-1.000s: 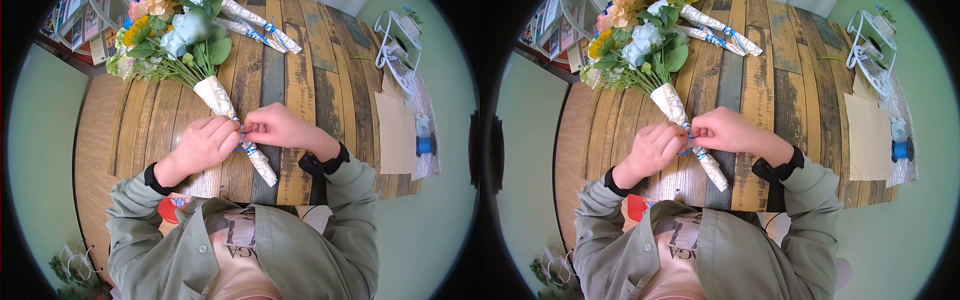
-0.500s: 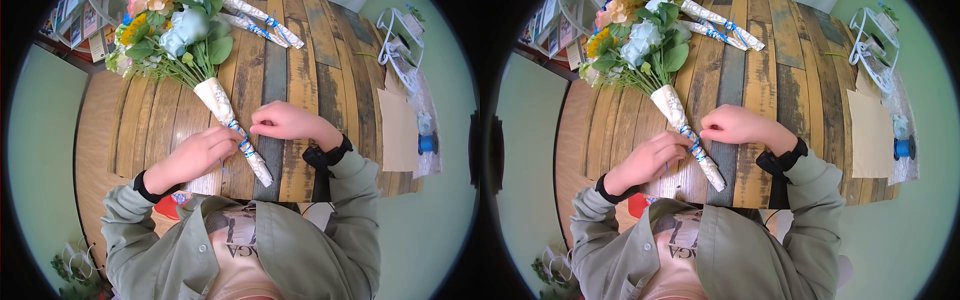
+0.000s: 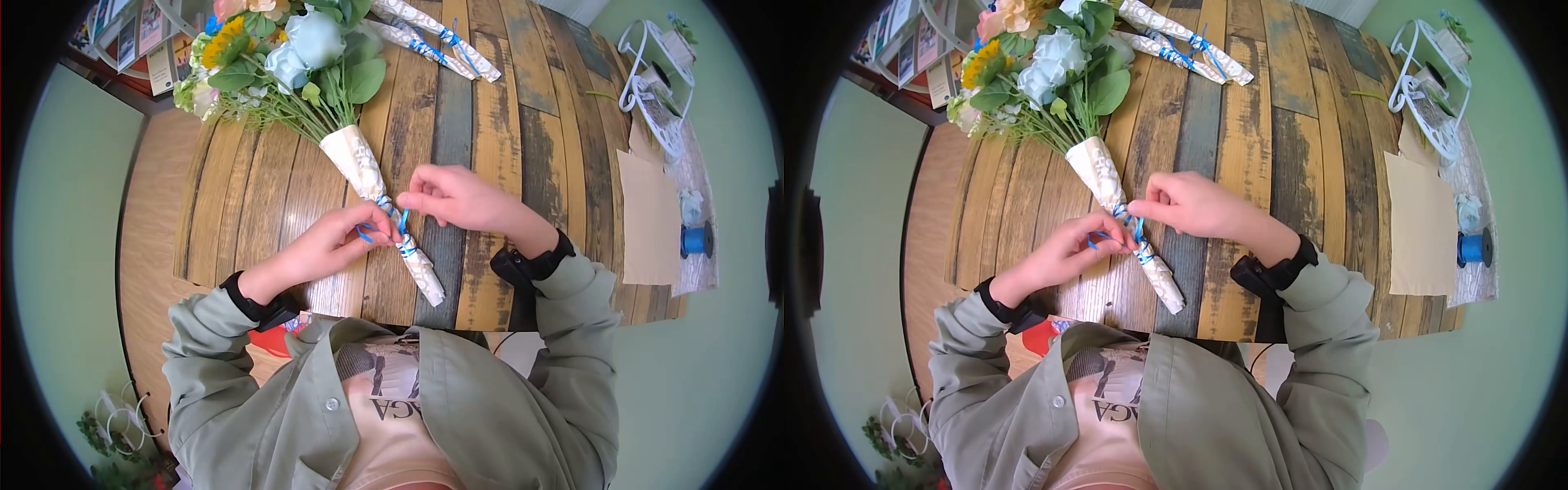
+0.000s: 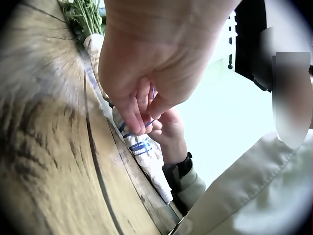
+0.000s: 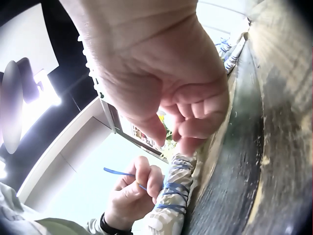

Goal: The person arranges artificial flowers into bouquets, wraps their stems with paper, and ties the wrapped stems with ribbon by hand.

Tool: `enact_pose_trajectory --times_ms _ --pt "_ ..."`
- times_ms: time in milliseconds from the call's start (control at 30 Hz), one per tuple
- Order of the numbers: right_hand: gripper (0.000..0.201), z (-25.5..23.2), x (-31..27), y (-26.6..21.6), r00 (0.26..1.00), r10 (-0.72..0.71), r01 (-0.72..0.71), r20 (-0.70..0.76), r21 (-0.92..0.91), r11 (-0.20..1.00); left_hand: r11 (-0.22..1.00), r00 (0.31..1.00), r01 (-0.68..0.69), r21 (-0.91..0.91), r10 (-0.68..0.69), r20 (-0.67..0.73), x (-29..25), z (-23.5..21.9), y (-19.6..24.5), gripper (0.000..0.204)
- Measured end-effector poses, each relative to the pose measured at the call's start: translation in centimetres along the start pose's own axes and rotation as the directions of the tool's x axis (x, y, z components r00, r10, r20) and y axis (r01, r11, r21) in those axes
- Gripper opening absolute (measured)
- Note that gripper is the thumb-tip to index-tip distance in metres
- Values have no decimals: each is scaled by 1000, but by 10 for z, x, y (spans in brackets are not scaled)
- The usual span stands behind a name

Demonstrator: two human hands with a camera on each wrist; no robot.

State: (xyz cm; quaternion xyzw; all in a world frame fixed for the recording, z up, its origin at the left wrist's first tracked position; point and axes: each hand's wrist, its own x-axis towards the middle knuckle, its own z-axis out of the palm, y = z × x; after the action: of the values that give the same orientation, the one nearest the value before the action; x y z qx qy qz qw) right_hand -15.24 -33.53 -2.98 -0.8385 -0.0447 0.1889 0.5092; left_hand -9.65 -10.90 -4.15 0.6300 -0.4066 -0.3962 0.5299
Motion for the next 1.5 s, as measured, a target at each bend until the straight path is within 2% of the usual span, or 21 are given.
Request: enact_pose_trajectory --times_ms 33,100,133,200,233,333,400,433,500,567,667,700,733,767,800,867,1100,1200,1333,1400,1500 --pt "26 2 0 0 1000 1 -1 0 0 1000 1000 1000 -13 18 13 2 0 0 0 3" --pt "26 7 -2 0 999 -43 36 -16 -326 945 999 1000 -27 35 26 4 -1 0 -1 3" --pt "26 7 -1 0 999 -43 35 -15 -325 945 998 1000 -28 47 28 4 -1 0 -1 4" --pt "26 5 0 2 976 -191 198 105 -58 978 998 1000 -30 60 30 3 0 0 -1 4" --pt "26 5 2 6 976 -191 198 106 -58 978 998 999 -34 59 35 -3 0 0 -1 4" --pt "22 11 5 14 907 -420 421 37 -123 899 996 998 -64 68 65 -11 -1 0 -2 6" --pt "20 19 4 11 960 -260 183 105 465 866 993 996 -91 76 92 -12 -2 -3 -7 7" --pt "20 22 4 12 960 -261 184 106 465 866 994 997 -73 83 72 12 -3 -6 -12 8" --pt "19 26 6 15 955 -139 -85 261 695 714 994 998 -53 91 50 36 -5 -9 -13 9" --pt "20 23 6 16 947 -145 -128 288 750 649 988 995 99 -118 -101 -16 -7 -10 -8 9" --pt "20 18 10 21 922 -219 -143 319 807 573 995 997 20 -98 -26 -69 -9 -8 0 7" --pt "20 18 11 20 928 -240 -21 283 685 728 995 997 21 -99 -28 -69 -9 -9 3 7" --pt "20 18 12 19 930 -267 100 252 526 845 990 996 -74 119 80 -45 -7 -10 5 7" --pt "18 17 14 17 876 -452 416 166 213 884 929 983 -172 328 181 2 -7 -11 6 6" --pt "18 16 11 15 877 -451 414 165 215 884 930 984 -171 327 179 3 -7 -10 5 6" --pt "17 14 4 8 839 -533 544 107 -137 828 893 961 -250 373 275 -15 -9 -5 0 6" --pt "14 12 7 11 870 -469 494 155 -295 818 866 961 -239 440 275 -18 -16 -3 -5 6" --pt "13 19 2 2 881 -442 473 167 -337 814 888 956 -245 389 287 -53 -11 -7 3 5" --pt "16 29 -2 -3 900 -420 430 119 -411 804 970 978 -135 203 164 -130 1 -1 18 6" --pt "17 32 -2 -3 911 -403 402 86 -403 822 858 916 -263 442 365 -165 5 2 20 7" --pt "20 32 2 5 928 -366 371 74 -304 878 773 913 -254 581 390 -120 5 -3 22 12"
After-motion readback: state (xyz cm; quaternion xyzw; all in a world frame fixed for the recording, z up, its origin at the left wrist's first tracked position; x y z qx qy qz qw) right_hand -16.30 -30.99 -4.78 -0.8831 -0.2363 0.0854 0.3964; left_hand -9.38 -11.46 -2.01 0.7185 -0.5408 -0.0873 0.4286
